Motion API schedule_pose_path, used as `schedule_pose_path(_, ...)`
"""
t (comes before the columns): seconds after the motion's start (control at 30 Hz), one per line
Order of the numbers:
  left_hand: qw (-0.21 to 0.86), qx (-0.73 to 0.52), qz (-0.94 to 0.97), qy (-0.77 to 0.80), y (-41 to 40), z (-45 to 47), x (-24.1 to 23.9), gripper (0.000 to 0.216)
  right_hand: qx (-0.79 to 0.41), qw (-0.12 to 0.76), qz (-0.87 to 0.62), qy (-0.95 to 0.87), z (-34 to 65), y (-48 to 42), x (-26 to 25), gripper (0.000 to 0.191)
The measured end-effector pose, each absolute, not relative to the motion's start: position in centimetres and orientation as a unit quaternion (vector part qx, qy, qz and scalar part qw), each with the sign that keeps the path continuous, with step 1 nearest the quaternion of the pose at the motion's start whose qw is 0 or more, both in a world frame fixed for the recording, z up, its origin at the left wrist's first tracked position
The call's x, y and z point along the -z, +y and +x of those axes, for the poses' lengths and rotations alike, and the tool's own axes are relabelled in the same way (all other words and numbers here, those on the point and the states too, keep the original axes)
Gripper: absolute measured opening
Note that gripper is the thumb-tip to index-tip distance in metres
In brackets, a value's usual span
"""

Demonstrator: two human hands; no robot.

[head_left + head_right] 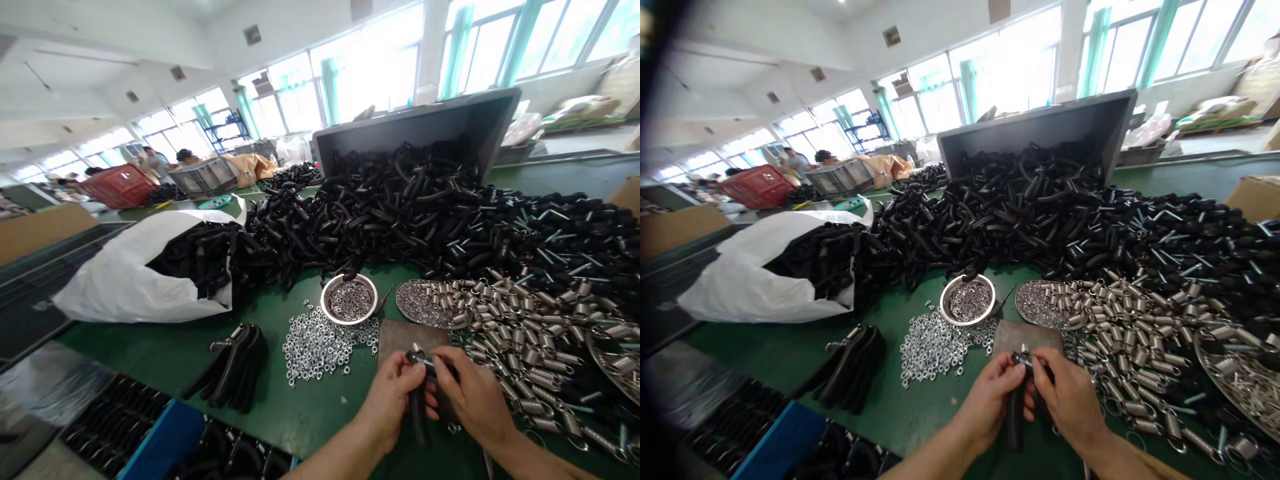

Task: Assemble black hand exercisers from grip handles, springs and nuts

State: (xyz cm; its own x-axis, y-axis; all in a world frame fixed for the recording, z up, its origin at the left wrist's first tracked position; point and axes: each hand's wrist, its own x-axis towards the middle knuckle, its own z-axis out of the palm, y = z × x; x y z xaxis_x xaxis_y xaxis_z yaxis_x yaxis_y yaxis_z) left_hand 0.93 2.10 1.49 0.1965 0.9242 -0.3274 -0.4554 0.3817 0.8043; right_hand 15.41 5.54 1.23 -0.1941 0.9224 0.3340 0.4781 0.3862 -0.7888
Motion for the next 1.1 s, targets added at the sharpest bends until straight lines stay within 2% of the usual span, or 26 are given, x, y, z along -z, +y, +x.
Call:
schedule_pose_path(0.1,0.614,-0.51,0.379,0.468,2.5,0.7,-1.5,0.031,-0.514,0.361,-0.56,-0.54,14.2,5.5,-1.4,0.039)
schedule_pose_path(0.17,0.62,-0.501,0.37,0.477,2.7,0.7,-1.4,0.034,-0.596,0.323,-0.546,-0.492,14.0,5.4,-1.7,0.046)
schedule_pose_path(0.23,0.695,-0.466,0.303,0.457,2.9,0.6,-1.3,0.04,-0.563,0.31,-0.521,-0.562,14.3,5.6,-2.0,0.045)
schedule_pose_path(0.3,0.757,-0.411,0.276,0.427,3.3,0.2,-1.4,0.044,-0.459,0.313,-0.506,-0.66,14.9,5.8,-2.3,0.036)
schedule_pose_path(0.4,0.754,-0.293,0.407,0.425,5.4,-1.8,-2.3,0.044,-0.342,0.301,-0.513,-0.727,16.0,6.5,-2.7,0.027)
schedule_pose_path(0.47,0.643,-0.242,0.547,0.477,8.5,-4.4,-3.6,0.038,-0.289,0.287,-0.527,-0.746,16.5,6.9,-2.7,0.026)
schedule_pose_path(0.57,0.304,-0.279,0.694,0.59,14.9,-8.9,-6.1,0.025,-0.166,0.243,-0.529,-0.796,16.5,7.1,-1.9,0.021)
schedule_pose_path(0.63,0.102,-0.222,0.749,0.616,19.2,-11.6,-7.4,0.037,-0.075,0.191,-0.522,-0.828,16.0,7.0,-1.0,0.019)
schedule_pose_path(0.67,0.056,-0.154,0.78,0.604,21.0,-12.5,-7.7,0.04,-0.038,0.166,-0.517,-0.839,15.7,6.9,-0.5,0.018)
schedule_pose_path(0.73,0.047,-0.098,0.808,0.579,23.8,-13.8,-7.9,0.039,0.007,0.123,-0.514,-0.849,15.2,6.7,0.1,0.018)
schedule_pose_path(0.83,0.074,-0.058,0.831,0.548,25.7,-14.1,-7.3,0.031,0.011,0.083,-0.52,-0.85,14.8,6.7,0.4,0.017)
schedule_pose_path(0.93,0.083,-0.049,0.837,0.539,26.0,-14.1,-7.4,0.023,-0.034,0.076,-0.53,-0.844,15.3,6.8,0.3,0.02)
schedule_pose_path(1.0,0.079,-0.066,0.833,0.544,25.7,-14.3,-8.2,0.023,-0.088,0.099,-0.543,-0.829,15.9,7.0,0.2,0.022)
schedule_pose_path(1.1,0.051,-0.116,0.812,0.57,23.9,-14.5,-9.6,0.022,-0.199,0.184,-0.551,-0.79,16.7,7.1,-0.3,0.024)
